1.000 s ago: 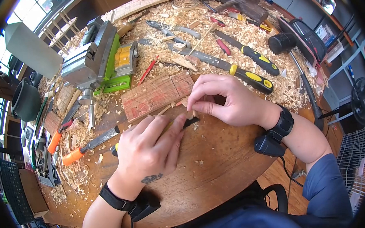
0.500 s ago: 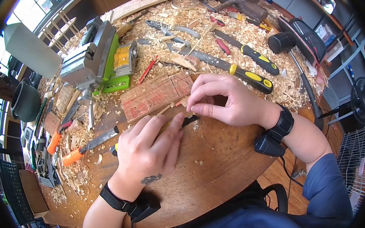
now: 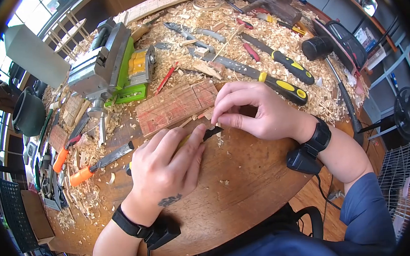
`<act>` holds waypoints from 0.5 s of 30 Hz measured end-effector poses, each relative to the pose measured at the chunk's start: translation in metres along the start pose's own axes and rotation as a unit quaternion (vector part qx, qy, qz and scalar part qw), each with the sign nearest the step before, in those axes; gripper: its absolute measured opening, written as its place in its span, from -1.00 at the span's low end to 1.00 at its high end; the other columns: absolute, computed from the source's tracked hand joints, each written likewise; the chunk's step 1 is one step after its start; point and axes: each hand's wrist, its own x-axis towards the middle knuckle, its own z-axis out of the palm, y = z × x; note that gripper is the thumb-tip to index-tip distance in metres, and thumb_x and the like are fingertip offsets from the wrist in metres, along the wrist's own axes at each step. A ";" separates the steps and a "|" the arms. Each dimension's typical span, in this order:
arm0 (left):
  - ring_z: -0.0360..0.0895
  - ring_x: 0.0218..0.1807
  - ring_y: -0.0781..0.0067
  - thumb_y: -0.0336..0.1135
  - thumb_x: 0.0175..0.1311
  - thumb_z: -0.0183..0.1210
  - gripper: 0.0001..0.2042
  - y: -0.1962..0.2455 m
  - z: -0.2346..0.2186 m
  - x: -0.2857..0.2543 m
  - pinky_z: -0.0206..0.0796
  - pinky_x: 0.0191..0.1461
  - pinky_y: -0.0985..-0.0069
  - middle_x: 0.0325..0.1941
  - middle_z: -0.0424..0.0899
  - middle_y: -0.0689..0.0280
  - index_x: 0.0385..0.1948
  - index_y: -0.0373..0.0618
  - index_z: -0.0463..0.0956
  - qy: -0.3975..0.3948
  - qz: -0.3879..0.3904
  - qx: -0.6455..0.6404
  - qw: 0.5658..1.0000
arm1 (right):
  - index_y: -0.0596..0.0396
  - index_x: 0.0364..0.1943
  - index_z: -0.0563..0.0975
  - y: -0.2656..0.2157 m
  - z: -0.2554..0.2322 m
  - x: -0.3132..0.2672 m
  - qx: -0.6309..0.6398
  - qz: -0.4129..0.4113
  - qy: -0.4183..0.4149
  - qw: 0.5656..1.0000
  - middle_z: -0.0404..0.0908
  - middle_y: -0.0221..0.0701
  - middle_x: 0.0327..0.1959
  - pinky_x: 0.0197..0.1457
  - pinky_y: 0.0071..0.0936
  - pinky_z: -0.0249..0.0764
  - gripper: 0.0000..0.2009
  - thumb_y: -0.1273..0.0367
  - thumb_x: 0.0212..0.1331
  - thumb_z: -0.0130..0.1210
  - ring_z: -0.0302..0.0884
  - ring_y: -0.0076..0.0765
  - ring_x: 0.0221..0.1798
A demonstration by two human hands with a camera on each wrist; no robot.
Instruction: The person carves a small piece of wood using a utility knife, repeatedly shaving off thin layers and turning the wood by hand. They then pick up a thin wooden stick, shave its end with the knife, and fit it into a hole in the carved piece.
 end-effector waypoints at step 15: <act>0.64 -0.37 0.28 -0.46 0.08 0.46 -0.59 0.004 -0.004 0.003 0.51 -0.36 0.38 -0.27 0.66 0.27 0.05 -0.17 0.80 -0.026 -0.006 -0.005 1.000 | 0.09 -0.08 0.78 0.001 0.002 0.001 0.012 -0.001 0.002 1.000 0.81 -0.34 -0.05 0.14 -0.37 0.64 -0.90 0.48 0.40 0.35 0.76 -0.28 0.03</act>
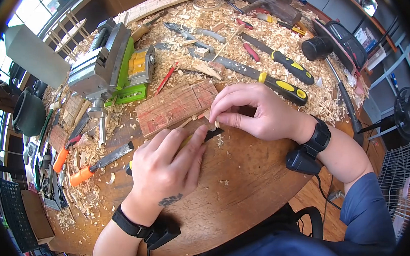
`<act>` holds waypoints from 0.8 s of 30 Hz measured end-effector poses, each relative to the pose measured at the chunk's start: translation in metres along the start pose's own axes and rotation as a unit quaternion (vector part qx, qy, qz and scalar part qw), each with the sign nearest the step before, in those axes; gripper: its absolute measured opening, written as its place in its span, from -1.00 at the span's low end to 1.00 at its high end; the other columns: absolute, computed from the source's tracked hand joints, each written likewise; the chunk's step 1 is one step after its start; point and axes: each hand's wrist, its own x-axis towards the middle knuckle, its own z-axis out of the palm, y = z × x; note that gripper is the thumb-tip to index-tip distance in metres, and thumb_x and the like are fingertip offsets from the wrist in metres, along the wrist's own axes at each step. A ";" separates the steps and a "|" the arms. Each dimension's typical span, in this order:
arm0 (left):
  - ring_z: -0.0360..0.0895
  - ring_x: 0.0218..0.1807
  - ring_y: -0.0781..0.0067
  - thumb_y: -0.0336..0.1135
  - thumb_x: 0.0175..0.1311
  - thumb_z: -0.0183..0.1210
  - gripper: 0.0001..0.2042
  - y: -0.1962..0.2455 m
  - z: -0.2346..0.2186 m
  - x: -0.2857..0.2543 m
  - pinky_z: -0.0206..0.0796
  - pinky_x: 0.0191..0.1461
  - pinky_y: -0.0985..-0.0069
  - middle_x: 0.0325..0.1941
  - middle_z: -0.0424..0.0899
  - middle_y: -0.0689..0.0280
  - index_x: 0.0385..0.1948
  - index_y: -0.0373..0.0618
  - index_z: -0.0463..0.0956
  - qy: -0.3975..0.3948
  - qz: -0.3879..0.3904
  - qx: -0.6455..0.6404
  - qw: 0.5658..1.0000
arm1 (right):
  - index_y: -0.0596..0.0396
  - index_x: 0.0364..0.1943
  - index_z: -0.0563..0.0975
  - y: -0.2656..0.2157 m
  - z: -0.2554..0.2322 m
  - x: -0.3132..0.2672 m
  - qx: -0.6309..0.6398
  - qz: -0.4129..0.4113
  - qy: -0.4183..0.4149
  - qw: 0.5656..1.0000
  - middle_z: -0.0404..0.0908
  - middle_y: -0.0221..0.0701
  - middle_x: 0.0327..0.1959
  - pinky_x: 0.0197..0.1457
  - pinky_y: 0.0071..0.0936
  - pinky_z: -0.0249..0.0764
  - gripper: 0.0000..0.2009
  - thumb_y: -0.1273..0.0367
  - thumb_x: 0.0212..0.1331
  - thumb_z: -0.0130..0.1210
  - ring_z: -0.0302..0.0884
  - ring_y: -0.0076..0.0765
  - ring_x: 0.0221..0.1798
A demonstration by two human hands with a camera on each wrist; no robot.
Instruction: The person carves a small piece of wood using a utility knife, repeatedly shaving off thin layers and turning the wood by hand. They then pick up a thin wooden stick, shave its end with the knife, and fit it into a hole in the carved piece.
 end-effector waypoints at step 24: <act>0.67 -0.36 0.22 -0.52 0.07 0.46 -0.61 0.003 -0.003 0.000 0.54 -0.33 0.34 -0.25 0.71 0.22 0.02 -0.22 0.80 -0.040 0.006 0.003 0.999 | 0.11 -0.07 0.78 0.001 0.001 0.000 0.009 -0.018 0.005 1.000 0.83 -0.32 -0.04 0.13 -0.36 0.65 -0.89 0.51 0.41 0.33 0.78 -0.27 0.03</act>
